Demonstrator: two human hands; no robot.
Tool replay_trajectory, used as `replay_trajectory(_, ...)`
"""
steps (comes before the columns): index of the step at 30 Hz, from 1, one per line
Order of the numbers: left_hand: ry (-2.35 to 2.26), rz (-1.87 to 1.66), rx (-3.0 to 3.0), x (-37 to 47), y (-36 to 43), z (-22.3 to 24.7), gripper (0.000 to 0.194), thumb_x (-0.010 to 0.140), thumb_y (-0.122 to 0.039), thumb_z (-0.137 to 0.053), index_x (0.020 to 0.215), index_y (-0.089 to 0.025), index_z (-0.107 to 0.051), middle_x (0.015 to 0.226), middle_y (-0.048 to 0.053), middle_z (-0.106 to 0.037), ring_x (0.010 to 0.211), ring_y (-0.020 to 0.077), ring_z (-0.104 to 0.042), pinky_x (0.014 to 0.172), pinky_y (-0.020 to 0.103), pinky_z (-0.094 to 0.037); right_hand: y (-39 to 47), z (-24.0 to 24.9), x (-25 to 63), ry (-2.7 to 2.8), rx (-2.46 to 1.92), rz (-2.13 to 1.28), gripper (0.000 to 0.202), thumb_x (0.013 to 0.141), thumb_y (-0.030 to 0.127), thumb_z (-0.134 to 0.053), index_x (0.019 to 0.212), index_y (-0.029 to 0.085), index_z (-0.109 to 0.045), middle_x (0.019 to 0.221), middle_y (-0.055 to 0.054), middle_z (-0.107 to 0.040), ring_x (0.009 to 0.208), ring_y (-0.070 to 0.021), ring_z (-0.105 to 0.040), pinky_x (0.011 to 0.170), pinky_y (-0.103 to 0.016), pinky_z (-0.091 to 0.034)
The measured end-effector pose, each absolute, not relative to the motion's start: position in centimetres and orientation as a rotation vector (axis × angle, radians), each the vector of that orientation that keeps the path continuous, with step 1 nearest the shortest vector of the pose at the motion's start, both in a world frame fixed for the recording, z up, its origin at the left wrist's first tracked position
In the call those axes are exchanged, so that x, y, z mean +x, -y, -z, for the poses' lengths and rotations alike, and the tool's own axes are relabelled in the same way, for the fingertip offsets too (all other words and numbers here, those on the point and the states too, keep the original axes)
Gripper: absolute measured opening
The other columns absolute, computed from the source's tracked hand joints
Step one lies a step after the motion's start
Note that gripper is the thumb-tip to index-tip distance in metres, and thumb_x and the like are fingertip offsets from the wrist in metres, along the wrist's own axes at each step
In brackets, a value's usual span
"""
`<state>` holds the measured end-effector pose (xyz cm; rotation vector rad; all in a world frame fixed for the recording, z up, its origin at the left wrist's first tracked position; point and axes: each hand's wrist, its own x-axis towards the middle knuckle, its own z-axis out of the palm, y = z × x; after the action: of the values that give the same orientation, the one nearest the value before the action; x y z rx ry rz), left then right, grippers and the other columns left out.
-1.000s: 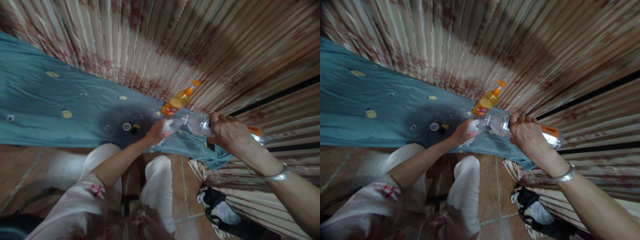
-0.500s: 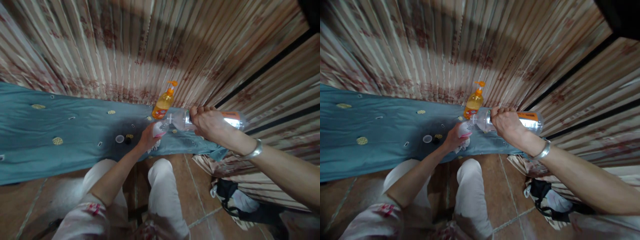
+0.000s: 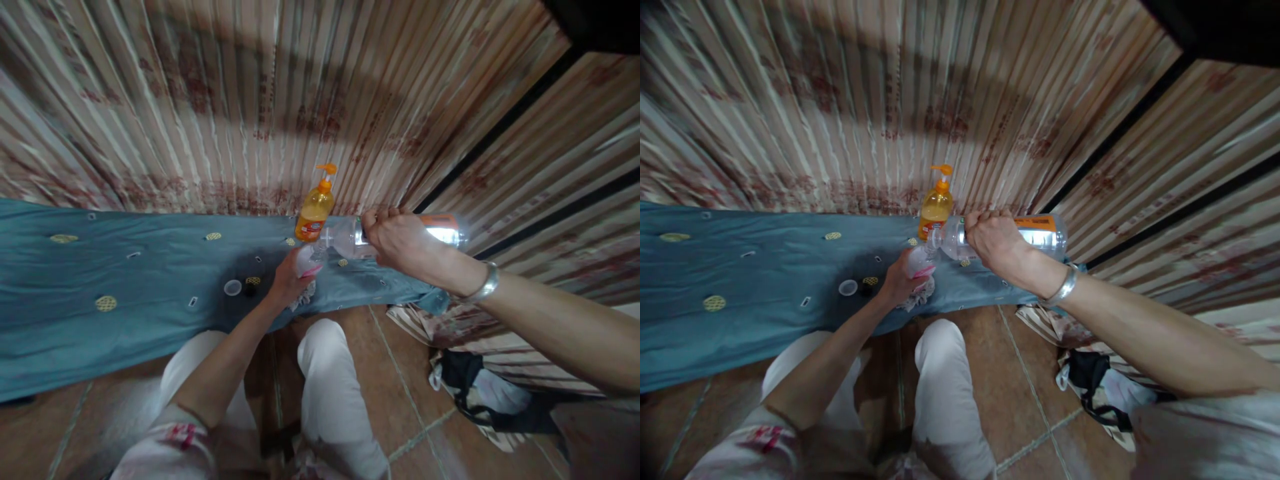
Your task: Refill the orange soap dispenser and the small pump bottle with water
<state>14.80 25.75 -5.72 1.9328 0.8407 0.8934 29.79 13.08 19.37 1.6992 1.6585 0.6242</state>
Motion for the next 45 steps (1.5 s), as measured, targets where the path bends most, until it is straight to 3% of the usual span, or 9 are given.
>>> replay_trajectory(8, -0.898, -0.856, 1.917, 14.6, -25.8, 5.5, 0.067, 0.073, -0.025, -0.091, 0.134, -0.026, -0.066, 0.125, 0.007, -0.083, 0.122, 0.0371, -0.080, 0.110, 0.052, -0.065, -13.2, -19.1, 30.2, -1.706, 1.675, -0.681, 0.040, 0.095, 0.004, -0.050, 0.133, -0.004, -0.060, 0.107, -0.029, -0.079, 0.094, -0.0306, -0.074, 0.073, -0.034, -0.037)
replay_trajectory(13, -0.899, -0.878, 1.867, 14.5, -25.8, 5.5, 0.072, 0.072, -0.021, -0.089, 0.139, -0.026, -0.064, 0.126, 0.009, -0.084, 0.120, 0.0358, -0.080, 0.109, 0.052, -0.065, -13.5, -19.2, 29.6, -1.699, 1.722, -0.640, 0.042, 0.096, 0.000, -0.045, 0.134, -0.006, -0.061, 0.110, -0.033, -0.079, 0.100, -0.0331, -0.077, 0.075, -0.035, -0.041)
replay_trajectory(19, -0.914, -0.868, 1.856, 14.2, -25.6, 5.3, 0.069, 0.073, -0.022, -0.089, 0.138, -0.025, -0.066, 0.125, 0.011, -0.085, 0.117, 0.0369, -0.080, 0.106, 0.056, -0.065, -13.5, -19.8, 28.6, -1.722, 1.752, -0.604, 0.037, 0.099, 0.001, -0.045, 0.131, -0.004, -0.064, 0.108, -0.033, -0.080, 0.099, -0.0326, -0.079, 0.076, -0.036, -0.043)
replay_trajectory(24, -0.952, -0.868, 1.844, 14.1, -25.6, 5.1, 0.066, 0.071, -0.021, -0.090, 0.133, -0.025, -0.068, 0.117, 0.008, -0.085, 0.113, 0.0356, -0.082, 0.100, 0.051, -0.067, -13.6, -20.1, 27.9, -1.669, 1.787, -0.535, 0.044, 0.102, 0.001, -0.046, 0.143, -0.008, -0.061, 0.118, -0.036, -0.080, 0.107, -0.0339, -0.081, 0.079, -0.037, -0.046)
replay_trajectory(37, -0.908, -0.900, 1.826, 14.1, -25.6, 5.1, 0.065, 0.070, -0.025, -0.085, 0.132, -0.025, -0.066, 0.124, 0.013, -0.085, 0.117, 0.0389, -0.081, 0.105, 0.057, -0.064, -14.0, -19.2, 28.5, -1.725, 1.827, -0.563, 0.045, 0.098, -0.003, -0.048, 0.141, -0.007, -0.065, 0.117, -0.036, -0.081, 0.105, -0.0329, -0.081, 0.078, -0.037, -0.045)
replay_trajectory(45, -0.933, -0.879, 1.829, 13.8, -25.7, 4.9, 0.065, 0.070, -0.024, -0.087, 0.132, -0.024, -0.066, 0.122, 0.012, -0.085, 0.116, 0.0372, -0.082, 0.105, 0.054, -0.065, -13.9, -19.3, 28.3, -1.732, 1.822, -0.578, 0.045, 0.098, -0.004, -0.046, 0.139, -0.007, -0.064, 0.116, -0.035, -0.081, 0.105, -0.0326, -0.081, 0.078, -0.037, -0.045)
